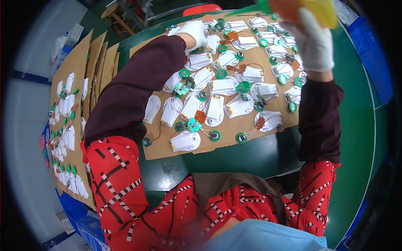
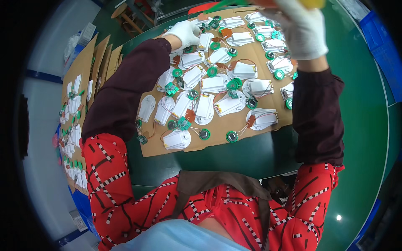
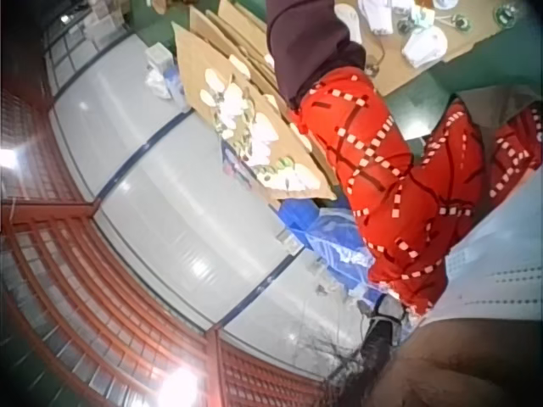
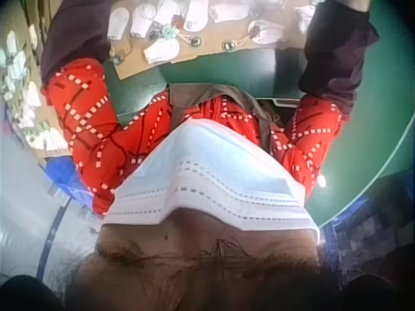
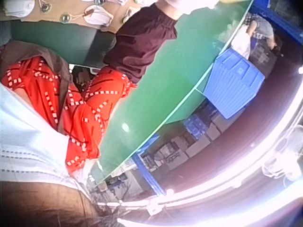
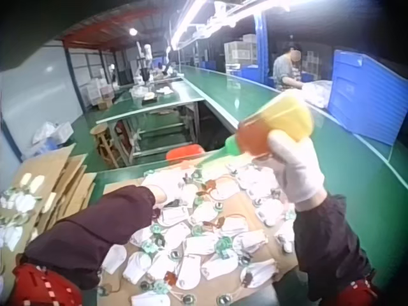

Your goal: Applying a liquid substance from a dispensing bottle to small plastic and electronic components arranged on cardboard sheets.

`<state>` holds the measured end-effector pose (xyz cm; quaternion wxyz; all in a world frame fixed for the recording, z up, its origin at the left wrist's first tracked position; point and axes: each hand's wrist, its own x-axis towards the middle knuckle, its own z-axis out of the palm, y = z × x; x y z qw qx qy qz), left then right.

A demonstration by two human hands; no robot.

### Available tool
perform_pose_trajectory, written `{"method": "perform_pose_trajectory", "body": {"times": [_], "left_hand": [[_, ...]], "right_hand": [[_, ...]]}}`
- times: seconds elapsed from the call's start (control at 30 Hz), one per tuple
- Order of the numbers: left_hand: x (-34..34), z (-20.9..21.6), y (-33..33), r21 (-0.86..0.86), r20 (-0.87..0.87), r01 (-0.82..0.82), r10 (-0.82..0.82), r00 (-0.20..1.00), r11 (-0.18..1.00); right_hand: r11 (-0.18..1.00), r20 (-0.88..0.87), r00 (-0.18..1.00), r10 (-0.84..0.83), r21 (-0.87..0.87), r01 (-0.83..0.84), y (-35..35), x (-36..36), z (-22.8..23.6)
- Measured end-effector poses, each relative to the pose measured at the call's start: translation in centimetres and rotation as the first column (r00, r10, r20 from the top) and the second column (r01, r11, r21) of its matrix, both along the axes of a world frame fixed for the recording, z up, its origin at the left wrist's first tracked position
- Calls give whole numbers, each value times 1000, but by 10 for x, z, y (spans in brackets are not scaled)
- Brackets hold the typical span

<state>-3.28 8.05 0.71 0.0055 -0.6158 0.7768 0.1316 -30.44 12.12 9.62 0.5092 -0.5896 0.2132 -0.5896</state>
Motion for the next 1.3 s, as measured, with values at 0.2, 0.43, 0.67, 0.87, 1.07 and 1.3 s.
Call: {"method": "perform_pose_trajectory", "body": {"times": [0.2,0.43,0.67,0.87,1.07,1.3], "left_hand": [[-20,18,10,-155,230,78,-41,972,985],[-25,50,25,-221,308,116,-44,950,968],[-68,67,43,-200,320,115,-46,946,973],[-103,62,33,-136,346,179,-122,930,974],[-94,52,-16,-108,267,117,-84,960,987],[-87,-3,-79,-132,260,78,-41,965,988]], "right_hand": [[903,374,849,372,-356,-239,4,-58,45],[970,608,756,243,-164,-181,21,-181,20],[999,654,756,-18,49,-19,37,-183,-63],[980,692,715,-95,191,-56,20,-188,-103],[963,517,821,-242,234,137,13,-174,-80],[991,562,816,-132,66,115,-16,-145,-19]]}}
